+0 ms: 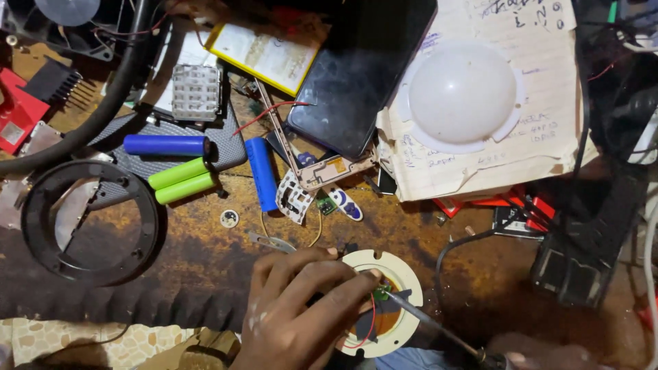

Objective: Soldering wires onto a small circular circuit board on a cluttered workbench.

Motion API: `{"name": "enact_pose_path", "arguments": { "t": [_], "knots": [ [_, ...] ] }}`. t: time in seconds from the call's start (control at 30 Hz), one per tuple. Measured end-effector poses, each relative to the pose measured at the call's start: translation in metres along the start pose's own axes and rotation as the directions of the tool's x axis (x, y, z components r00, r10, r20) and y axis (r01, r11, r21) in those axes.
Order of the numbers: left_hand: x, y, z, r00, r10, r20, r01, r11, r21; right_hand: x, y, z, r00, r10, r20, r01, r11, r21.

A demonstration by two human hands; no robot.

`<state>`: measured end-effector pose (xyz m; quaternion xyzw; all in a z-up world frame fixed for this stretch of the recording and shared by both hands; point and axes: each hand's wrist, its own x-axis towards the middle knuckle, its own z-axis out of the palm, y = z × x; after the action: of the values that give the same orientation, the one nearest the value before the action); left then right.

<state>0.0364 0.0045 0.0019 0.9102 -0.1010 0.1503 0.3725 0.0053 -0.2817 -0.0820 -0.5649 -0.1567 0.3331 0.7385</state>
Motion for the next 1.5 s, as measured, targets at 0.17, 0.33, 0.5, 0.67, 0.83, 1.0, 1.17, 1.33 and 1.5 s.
{"name": "enact_pose_path", "arguments": {
  "t": [0.17,0.33,0.5,0.67,0.83,1.0,1.17,1.33,1.5],
  "knots": [
    [-0.001,-0.003,-0.002,0.999,0.045,0.021,-0.044,0.999,-0.029,0.079,-0.036,0.014,0.998,0.021,0.064,-0.024,0.999,0.042],
    [-0.001,-0.005,-0.004,0.995,0.081,0.050,-0.080,0.997,-0.024,-0.028,-0.011,-0.085,0.846,0.532,0.041,-0.534,0.843,0.065],
    [-0.003,-0.007,-0.004,0.991,0.114,0.070,-0.113,0.993,-0.019,-0.020,-0.025,-0.070,0.525,0.839,-0.140,-0.801,0.543,0.253],
    [-0.003,-0.007,-0.005,0.989,0.125,0.073,-0.124,0.992,-0.019,-0.006,-0.044,-0.052,0.551,0.817,-0.168,-0.752,0.574,0.325],
    [-0.003,-0.007,-0.006,0.989,0.129,0.072,-0.127,0.991,-0.033,-0.007,-0.042,-0.047,0.418,0.884,-0.208,-0.702,0.460,0.543],
    [-0.004,-0.006,-0.006,0.990,0.123,0.064,-0.122,0.992,-0.027,-0.002,-0.043,-0.047,0.695,0.716,-0.060,-0.694,0.691,0.202],
    [-0.004,-0.005,-0.005,0.992,0.111,0.055,-0.111,0.994,-0.016,-0.020,-0.019,-0.058,0.433,0.873,-0.226,-0.724,0.486,0.489],
    [-0.003,-0.002,-0.009,0.992,0.116,0.051,-0.115,0.993,-0.028,-0.019,-0.027,-0.058,0.384,0.908,-0.165,-0.728,0.408,0.551],
    [-0.003,-0.001,-0.010,0.992,0.117,0.046,-0.115,0.992,-0.046,-0.017,-0.030,-0.056,0.316,0.946,-0.074,-0.727,0.291,0.622]
  ]
}}
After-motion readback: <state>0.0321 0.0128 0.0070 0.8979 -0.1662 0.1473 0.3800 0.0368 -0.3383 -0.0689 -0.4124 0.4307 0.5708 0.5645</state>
